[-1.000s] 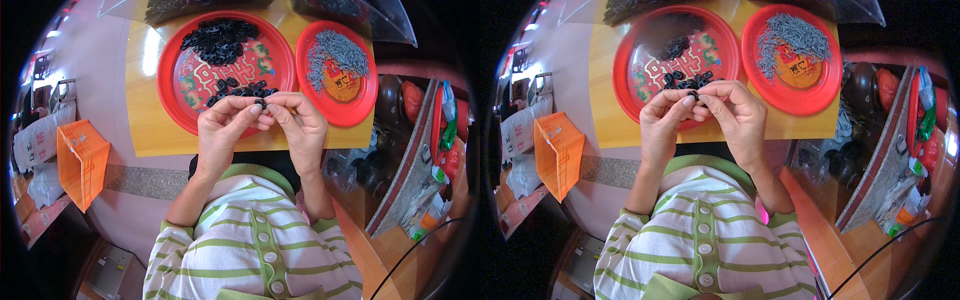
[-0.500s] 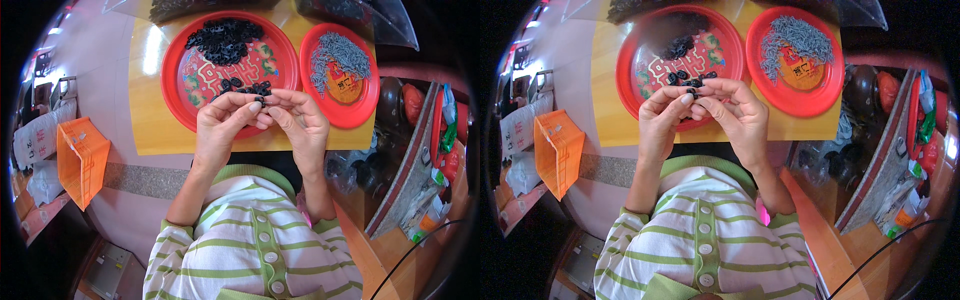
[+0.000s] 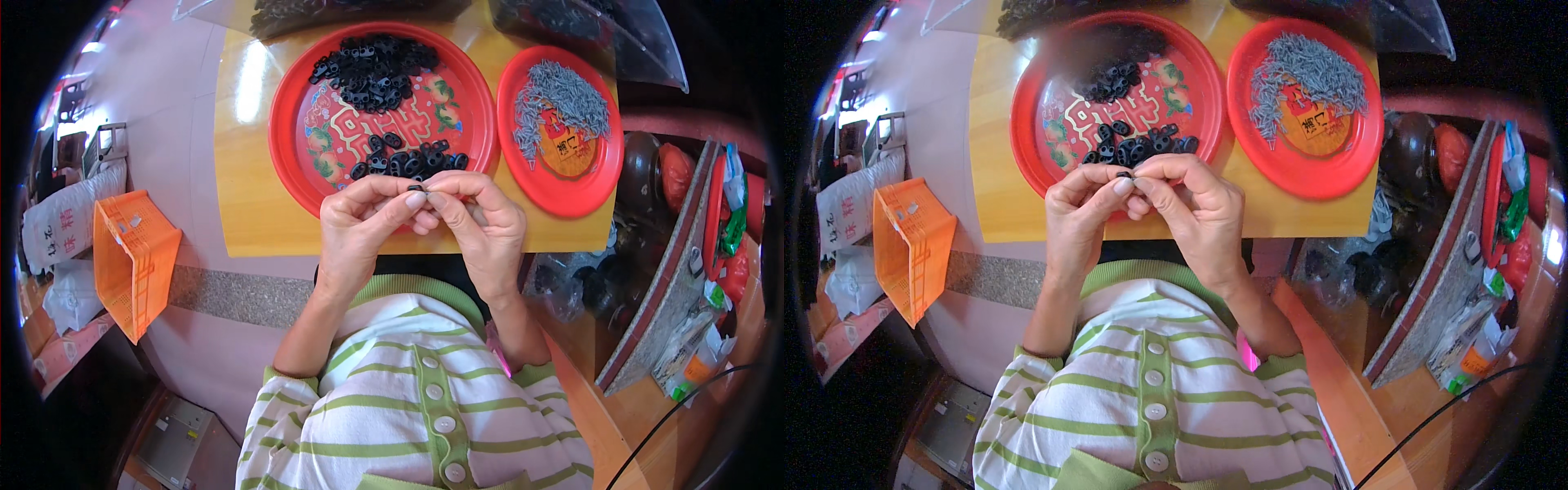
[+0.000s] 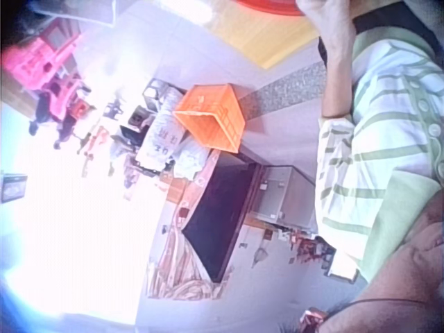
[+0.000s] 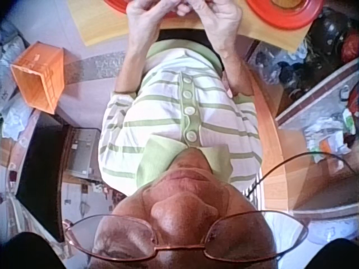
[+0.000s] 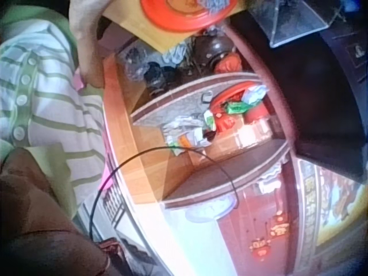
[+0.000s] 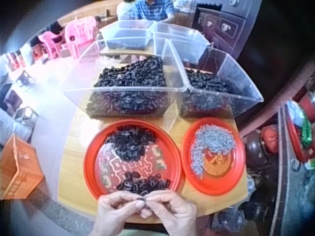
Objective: The person sits at a table and repeatedly picks up small black plastic rings and silver metal pins from two separate red plates. They insert the pins into the rings by hand, one at a time, and place the assembled units into a clear plastic container.
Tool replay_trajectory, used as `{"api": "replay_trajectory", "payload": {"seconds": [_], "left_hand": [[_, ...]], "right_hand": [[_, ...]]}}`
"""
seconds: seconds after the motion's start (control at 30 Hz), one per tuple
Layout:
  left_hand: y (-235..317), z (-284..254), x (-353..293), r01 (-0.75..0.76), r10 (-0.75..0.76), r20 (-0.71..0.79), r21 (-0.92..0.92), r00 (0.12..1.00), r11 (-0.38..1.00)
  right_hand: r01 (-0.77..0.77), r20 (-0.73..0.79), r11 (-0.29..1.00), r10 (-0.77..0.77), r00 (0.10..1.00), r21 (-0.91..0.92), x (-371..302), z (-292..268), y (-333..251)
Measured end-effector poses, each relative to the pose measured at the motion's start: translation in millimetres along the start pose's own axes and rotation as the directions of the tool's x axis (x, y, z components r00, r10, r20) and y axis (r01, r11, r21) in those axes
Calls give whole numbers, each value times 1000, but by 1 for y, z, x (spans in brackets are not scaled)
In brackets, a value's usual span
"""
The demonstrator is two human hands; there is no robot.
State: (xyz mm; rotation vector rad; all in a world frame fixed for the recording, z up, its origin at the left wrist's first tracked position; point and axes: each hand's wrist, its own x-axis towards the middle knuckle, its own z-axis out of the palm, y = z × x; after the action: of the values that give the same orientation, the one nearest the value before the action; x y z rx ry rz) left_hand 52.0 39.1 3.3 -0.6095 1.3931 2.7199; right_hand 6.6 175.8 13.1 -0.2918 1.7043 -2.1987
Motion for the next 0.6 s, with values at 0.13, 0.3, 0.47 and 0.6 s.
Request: {"api": "replay_trajectory", "payload": {"seconds": [0.13,0.3,0.47,0.6], "left_hand": [[6,-10,-3,-11,12,-34,11,999,1000],[11,-24,-10,-16,22,-46,124,999,992],[11,-29,-14,-54,60,-52,106,997,993],[8,-30,-16,-55,63,-77,105,995,993]], "right_hand": [[-181,73,979,187,980,-89,14,-3,-11],[289,235,557,-169,957,-779,58,-3,0],[278,253,325,-117,960,-904,67,15,6],[276,256,303,-104,961,-912,68,16,10]]}}
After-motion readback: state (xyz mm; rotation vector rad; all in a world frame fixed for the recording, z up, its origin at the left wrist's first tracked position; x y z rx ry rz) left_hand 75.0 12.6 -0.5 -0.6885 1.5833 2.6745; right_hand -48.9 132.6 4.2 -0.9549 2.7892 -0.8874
